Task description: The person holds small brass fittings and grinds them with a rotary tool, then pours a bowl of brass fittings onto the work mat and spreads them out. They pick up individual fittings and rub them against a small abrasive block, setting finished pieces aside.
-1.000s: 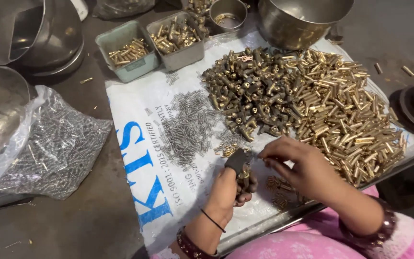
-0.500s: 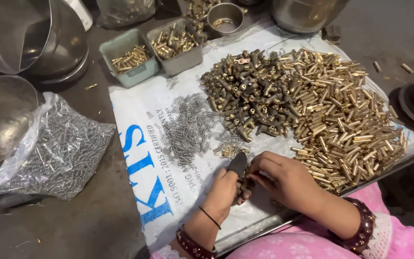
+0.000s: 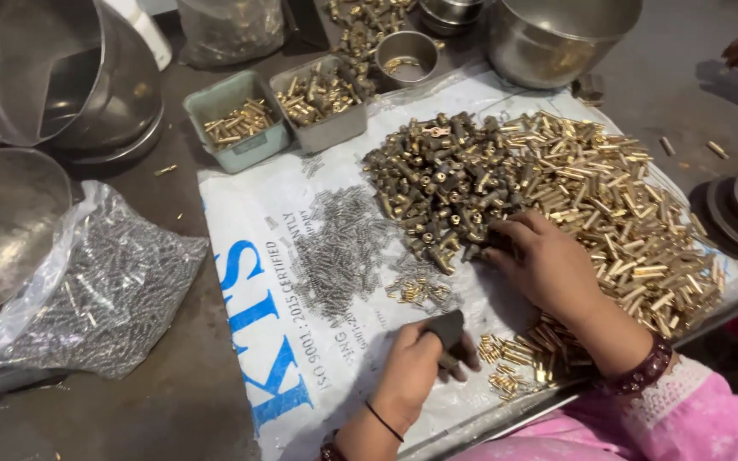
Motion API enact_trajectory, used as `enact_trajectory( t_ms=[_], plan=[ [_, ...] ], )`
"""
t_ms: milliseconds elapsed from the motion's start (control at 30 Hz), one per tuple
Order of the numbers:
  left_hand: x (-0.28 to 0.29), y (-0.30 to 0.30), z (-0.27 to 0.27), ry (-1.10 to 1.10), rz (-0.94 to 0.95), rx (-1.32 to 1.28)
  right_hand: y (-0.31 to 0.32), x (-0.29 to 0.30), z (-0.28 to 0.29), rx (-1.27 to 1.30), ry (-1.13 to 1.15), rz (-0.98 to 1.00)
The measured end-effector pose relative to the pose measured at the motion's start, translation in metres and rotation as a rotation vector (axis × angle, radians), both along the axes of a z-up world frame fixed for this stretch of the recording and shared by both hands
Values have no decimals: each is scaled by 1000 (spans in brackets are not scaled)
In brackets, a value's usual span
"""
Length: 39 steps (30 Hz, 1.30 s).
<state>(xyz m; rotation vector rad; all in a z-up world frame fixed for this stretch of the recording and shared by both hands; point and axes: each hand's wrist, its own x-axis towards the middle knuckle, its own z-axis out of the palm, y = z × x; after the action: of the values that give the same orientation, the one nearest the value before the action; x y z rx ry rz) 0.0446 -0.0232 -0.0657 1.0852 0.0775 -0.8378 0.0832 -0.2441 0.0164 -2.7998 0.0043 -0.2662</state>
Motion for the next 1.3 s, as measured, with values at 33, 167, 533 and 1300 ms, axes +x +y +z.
enact_trajectory(
  t_ms=[33,167,533,1300],
  plan=[
    [-1,0,6,-32,-12,7,4,1,-2,-42,36,-44],
    [4,4,21,-176,37,-6,-13,7,-7,40,18,22],
    [10,-4,-3,-290,84,162,-20,7,-4,-219,104,155],
    [12,8,25,-347,261,247,33,-34,-7,72,276,176]
  ],
)
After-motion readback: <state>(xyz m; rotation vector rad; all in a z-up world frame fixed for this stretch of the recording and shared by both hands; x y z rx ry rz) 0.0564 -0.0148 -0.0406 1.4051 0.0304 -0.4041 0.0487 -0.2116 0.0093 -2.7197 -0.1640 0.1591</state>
